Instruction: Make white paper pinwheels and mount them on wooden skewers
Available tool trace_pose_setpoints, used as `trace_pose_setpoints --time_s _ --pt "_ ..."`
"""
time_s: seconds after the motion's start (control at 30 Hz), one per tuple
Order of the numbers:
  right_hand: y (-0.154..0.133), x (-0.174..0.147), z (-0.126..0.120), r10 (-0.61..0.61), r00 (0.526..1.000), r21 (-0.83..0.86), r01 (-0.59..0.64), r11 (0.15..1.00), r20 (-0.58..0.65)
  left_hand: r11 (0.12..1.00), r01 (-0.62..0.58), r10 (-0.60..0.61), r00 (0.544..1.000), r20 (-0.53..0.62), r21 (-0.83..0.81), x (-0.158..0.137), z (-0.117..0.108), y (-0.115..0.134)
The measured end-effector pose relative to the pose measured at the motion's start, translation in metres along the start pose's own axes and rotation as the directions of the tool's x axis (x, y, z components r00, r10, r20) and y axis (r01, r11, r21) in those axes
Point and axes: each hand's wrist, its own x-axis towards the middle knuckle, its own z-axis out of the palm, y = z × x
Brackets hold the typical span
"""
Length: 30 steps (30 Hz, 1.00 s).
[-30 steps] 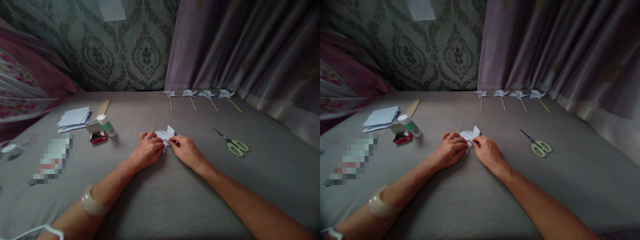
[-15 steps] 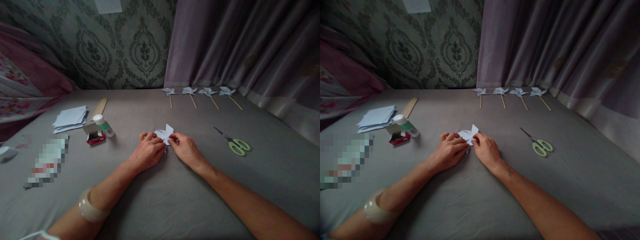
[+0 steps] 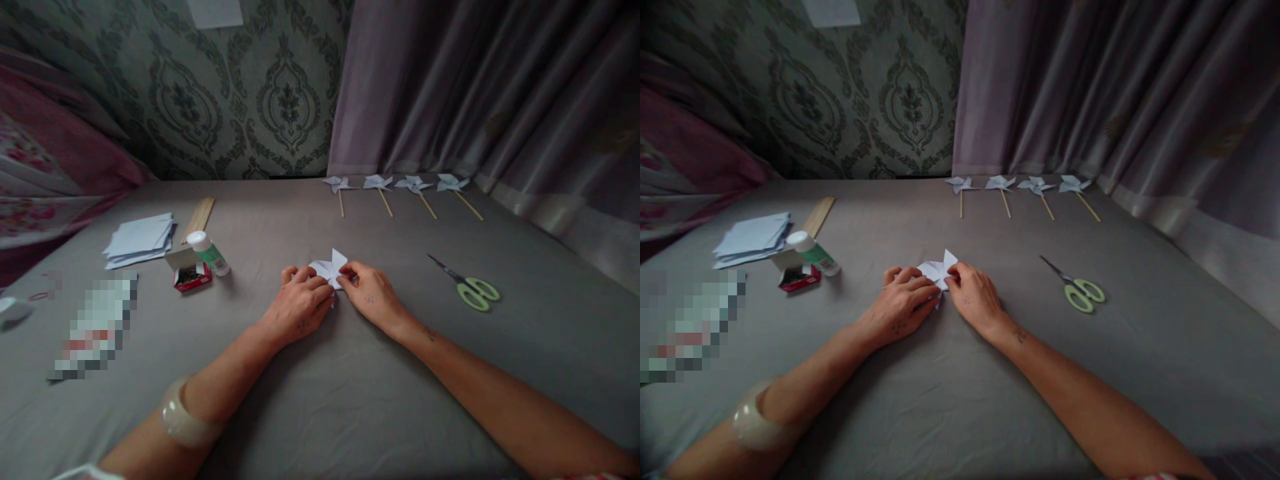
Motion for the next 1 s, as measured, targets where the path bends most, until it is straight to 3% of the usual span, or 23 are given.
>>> trace_pose_setpoints --time_s 0.3,0.53,1.0 --pt "-0.0009 -0.0006 0.0003 0.0 1.0 -0.026 0.0 1.0 0.01 1.0 0.0 0.0 0.999 0.036 0.019 0.0007 0.0018 0.0005" --pt "-0.0005 -0.0006 -0.0031 -0.083 0.994 -0.053 0.087 0.995 0.07 1.0 -0.003 0.003 1.0 0.028 0.016 0.0005 0.0022 0.0" --pt "-0.0029 -0.0023 -0.006 -0.12 0.984 -0.167 0.141 0.976 0.133 1.0 -0.012 0.011 1.0 0.018 0.011 -0.0013 0.0046 -0.0006"
